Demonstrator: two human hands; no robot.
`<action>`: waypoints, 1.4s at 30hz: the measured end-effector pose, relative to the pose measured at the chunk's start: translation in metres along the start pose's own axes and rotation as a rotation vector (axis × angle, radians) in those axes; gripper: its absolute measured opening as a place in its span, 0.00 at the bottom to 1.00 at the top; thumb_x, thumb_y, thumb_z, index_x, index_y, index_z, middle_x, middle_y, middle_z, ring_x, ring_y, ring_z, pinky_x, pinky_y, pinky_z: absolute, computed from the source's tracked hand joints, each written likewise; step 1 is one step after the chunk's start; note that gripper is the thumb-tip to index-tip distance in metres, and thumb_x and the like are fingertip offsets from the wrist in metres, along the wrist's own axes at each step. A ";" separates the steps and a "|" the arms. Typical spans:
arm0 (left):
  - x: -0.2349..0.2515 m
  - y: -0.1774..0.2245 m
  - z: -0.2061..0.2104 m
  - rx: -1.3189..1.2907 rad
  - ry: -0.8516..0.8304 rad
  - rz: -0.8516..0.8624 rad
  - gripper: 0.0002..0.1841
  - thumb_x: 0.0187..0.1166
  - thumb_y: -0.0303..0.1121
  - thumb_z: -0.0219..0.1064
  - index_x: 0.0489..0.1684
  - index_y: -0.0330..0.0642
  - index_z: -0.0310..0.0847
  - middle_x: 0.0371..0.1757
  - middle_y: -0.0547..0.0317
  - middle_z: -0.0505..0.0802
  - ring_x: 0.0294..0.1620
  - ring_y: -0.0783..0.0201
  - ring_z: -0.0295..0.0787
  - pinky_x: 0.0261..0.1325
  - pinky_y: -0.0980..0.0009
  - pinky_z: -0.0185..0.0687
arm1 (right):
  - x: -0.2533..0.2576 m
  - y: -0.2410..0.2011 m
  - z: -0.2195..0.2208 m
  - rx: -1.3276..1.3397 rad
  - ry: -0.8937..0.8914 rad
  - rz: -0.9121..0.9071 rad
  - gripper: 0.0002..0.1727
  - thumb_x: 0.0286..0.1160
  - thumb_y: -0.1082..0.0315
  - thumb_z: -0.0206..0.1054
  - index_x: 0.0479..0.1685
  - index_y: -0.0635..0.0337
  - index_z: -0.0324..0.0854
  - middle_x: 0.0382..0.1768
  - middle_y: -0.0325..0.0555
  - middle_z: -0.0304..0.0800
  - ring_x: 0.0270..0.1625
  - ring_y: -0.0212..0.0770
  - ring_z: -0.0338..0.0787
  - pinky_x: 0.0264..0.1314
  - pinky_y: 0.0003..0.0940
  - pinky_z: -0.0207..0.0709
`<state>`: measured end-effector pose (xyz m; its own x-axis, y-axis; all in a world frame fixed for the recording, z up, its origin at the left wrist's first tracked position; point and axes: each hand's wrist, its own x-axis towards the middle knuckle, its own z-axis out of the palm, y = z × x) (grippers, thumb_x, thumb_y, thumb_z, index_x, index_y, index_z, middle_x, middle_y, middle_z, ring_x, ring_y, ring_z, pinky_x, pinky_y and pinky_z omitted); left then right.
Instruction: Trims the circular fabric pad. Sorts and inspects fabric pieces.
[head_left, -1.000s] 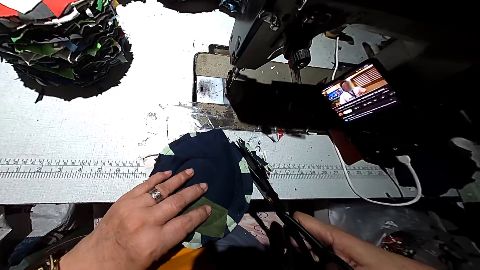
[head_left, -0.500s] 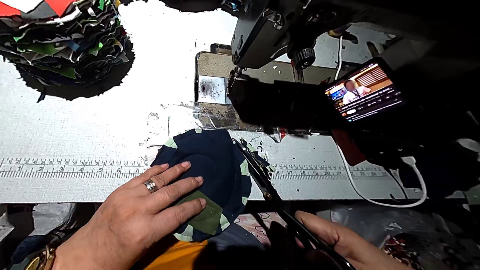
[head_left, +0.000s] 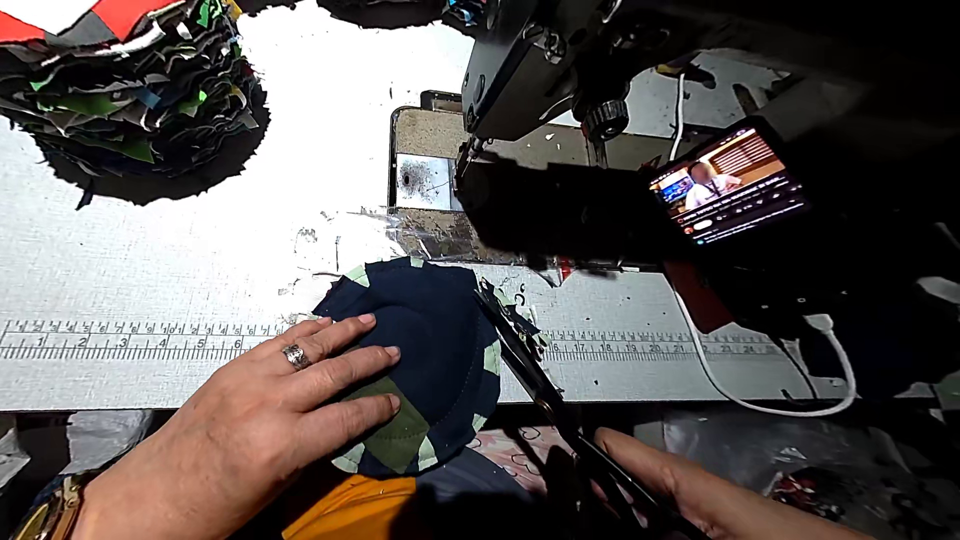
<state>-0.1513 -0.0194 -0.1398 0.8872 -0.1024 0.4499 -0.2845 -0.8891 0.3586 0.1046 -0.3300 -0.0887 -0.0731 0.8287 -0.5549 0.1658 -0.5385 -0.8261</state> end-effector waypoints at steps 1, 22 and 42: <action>0.001 -0.001 -0.001 -0.013 -0.011 0.012 0.17 0.81 0.26 0.61 0.58 0.58 0.91 0.73 0.57 0.89 0.83 0.47 0.76 0.83 0.46 0.73 | 0.002 0.001 -0.001 0.016 -0.006 -0.014 0.33 0.71 0.31 0.67 0.51 0.52 0.72 0.35 0.32 0.79 0.35 0.23 0.81 0.34 0.21 0.75; 0.002 0.000 -0.010 0.066 -0.117 0.017 0.20 0.82 0.48 0.58 0.66 0.57 0.86 0.79 0.61 0.85 0.89 0.49 0.66 0.88 0.33 0.52 | 0.009 -0.001 0.009 0.131 0.135 -0.063 0.18 0.81 0.44 0.66 0.44 0.49 0.74 0.27 0.29 0.80 0.26 0.24 0.82 0.27 0.22 0.79; 0.006 0.027 0.021 0.053 -0.049 0.007 0.19 0.90 0.30 0.53 0.71 0.61 0.82 0.79 0.59 0.85 0.84 0.51 0.76 0.82 0.48 0.74 | 0.010 0.000 -0.004 0.133 0.018 -0.054 0.24 0.76 0.37 0.67 0.47 0.47 0.74 0.32 0.32 0.83 0.30 0.28 0.87 0.31 0.27 0.85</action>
<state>-0.1460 -0.0529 -0.1444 0.9021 -0.1297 0.4115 -0.2729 -0.9103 0.3113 0.1080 -0.3217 -0.0941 -0.0604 0.8588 -0.5087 0.0305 -0.5078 -0.8609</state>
